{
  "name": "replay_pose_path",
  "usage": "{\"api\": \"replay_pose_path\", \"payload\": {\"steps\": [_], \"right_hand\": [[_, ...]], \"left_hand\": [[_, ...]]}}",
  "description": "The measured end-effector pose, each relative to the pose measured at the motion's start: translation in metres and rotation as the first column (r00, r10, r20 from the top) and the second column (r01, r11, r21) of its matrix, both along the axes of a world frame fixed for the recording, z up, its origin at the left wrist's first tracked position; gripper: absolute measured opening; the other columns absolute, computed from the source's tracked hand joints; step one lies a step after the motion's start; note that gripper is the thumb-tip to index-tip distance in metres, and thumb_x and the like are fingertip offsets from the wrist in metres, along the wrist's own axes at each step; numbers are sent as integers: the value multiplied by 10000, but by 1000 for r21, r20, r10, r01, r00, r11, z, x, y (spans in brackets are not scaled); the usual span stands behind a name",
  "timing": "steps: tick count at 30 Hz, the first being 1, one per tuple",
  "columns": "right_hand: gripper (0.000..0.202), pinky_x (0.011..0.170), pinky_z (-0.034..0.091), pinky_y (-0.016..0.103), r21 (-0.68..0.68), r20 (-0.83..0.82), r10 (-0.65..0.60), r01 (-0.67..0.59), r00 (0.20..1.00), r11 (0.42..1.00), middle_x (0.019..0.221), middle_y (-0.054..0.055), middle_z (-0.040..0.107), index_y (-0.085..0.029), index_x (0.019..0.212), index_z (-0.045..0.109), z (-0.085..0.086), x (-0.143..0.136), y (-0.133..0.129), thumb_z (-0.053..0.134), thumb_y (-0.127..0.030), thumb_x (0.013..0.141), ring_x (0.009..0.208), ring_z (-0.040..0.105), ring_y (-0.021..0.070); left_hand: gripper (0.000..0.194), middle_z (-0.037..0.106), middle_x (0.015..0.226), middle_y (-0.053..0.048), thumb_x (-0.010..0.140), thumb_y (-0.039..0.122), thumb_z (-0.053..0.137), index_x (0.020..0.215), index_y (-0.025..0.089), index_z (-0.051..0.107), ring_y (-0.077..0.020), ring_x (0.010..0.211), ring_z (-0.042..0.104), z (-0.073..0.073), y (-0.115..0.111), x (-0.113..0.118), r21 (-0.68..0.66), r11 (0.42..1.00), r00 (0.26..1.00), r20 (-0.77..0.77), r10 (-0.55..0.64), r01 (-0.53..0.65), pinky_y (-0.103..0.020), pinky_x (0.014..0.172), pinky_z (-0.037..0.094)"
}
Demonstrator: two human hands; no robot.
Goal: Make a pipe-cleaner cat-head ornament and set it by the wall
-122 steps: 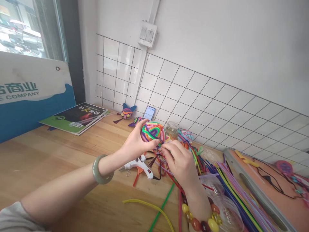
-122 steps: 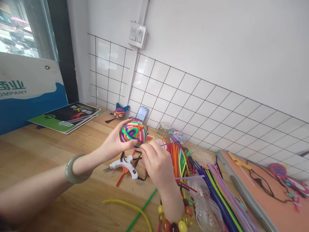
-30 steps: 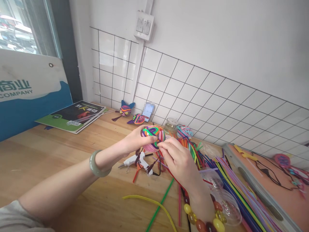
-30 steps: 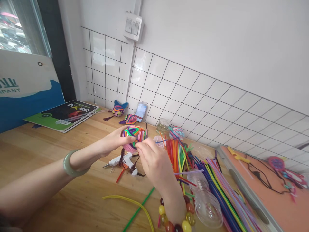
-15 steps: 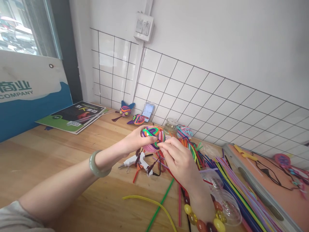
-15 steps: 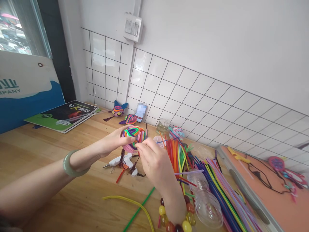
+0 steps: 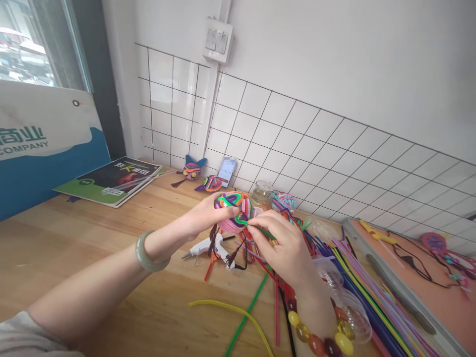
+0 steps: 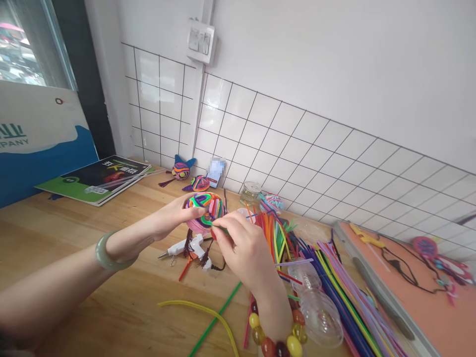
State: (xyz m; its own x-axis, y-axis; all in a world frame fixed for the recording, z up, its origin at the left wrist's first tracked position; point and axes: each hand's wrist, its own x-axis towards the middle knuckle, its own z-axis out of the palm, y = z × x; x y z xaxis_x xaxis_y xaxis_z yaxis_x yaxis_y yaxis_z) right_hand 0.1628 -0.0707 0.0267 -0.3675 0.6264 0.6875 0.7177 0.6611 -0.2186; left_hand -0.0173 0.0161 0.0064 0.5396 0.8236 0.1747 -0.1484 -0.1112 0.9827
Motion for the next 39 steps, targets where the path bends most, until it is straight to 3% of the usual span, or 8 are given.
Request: {"api": "replay_pose_path", "payload": {"steps": [13, 22, 32, 39], "right_hand": [[140, 763, 498, 299, -99, 61, -13, 19, 998, 995, 908, 61, 634, -187, 946, 628, 5, 7, -1, 493, -149, 944, 856, 604, 162], [144, 772, 510, 302, -93, 93, -41, 50, 995, 994, 907, 58, 658, -196, 936, 630, 6, 7, -2, 494, -149, 938, 863, 628, 171], [142, 750, 508, 312, -113, 145, -76, 93, 986, 989, 902, 65, 656, -174, 922, 621, 8, 5, -4, 486, -139, 941, 816, 633, 172], [151, 749, 515, 326, -155, 208, -118, 152, 971, 976, 905, 69, 659, -172, 908, 620, 8, 3, -5, 480, -126, 941, 811, 641, 183]], "left_hand": [[489, 679, 1104, -75, 725, 384, 699, 1146, 155, 602, -272, 1067, 599, 0, 0, 0, 29, 999, 999, -30, -22, 22, -363, 913, 463], [389, 702, 1054, -48, 751, 372, 659, 1081, 167, 629, -257, 1026, 624, 0, -2, 1, 73, 995, 997, -34, -70, 72, -351, 901, 486], [488, 686, 1105, -65, 736, 421, 698, 1140, 168, 592, -279, 1081, 612, -4, -1, 1, 12, 999, 998, -55, -44, 45, -379, 929, 485], [661, 654, 1171, -110, 681, 438, 736, 1234, 145, 526, -300, 1091, 605, -10, 3, 5, 72, 996, 991, -121, 62, -54, -412, 936, 475]]}}
